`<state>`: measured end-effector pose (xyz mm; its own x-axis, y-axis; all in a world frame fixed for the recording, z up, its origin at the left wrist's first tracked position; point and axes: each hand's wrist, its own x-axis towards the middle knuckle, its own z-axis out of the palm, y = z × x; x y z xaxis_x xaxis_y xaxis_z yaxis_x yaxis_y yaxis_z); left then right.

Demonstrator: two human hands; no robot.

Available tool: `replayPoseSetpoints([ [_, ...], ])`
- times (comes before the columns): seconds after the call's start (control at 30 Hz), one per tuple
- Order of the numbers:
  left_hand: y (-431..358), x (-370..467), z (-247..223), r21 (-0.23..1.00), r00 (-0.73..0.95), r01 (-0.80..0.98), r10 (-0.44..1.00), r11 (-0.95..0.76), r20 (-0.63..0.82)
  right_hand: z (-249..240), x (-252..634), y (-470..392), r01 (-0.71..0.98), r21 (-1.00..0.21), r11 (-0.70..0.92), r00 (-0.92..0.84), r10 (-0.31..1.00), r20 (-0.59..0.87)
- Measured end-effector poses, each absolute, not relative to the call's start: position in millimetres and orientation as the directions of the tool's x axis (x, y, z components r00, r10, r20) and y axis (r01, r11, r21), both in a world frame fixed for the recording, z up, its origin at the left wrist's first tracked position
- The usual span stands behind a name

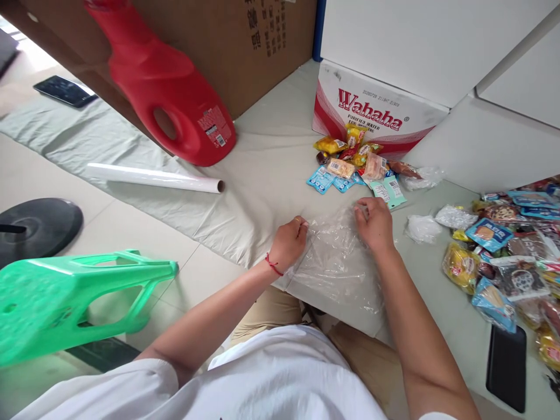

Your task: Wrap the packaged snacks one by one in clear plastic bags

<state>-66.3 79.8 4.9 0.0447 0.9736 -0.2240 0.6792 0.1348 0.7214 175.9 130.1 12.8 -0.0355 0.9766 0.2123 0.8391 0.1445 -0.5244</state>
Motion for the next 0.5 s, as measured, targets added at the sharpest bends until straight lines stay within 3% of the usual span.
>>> replayPoseSetpoints([
  [0.07, 81, -64, 5, 0.706, 0.052, 0.695, 0.971, 0.133, -0.234, 24, 179, 116, 0.850, -0.385, 0.360, -0.231, 0.911, 0.343],
  [0.1, 82, -63, 5, 0.702, 0.058, 0.700, 0.970, 0.130, -0.237, 28, 180, 110, 0.824, -0.339, 0.455, -0.352, 0.878, 0.324],
  [0.17, 82, -63, 5, 0.695, 0.071, 0.709, 0.969, 0.116, -0.235, 32, 180, 101, 0.770, -0.292, 0.568, -0.535, 0.823, 0.191],
  [0.27, 83, -63, 6, 0.677, 0.078, 0.729, 0.969, 0.104, -0.233, 28, 176, 100, 0.776, -0.252, 0.579, -0.588, 0.808, 0.046],
  [0.5, 83, -61, 9, 0.651, 0.054, 0.744, 0.958, 0.148, -0.280, 18, 170, 111, 0.729, -0.438, 0.526, -0.580, 0.815, 0.013],
])
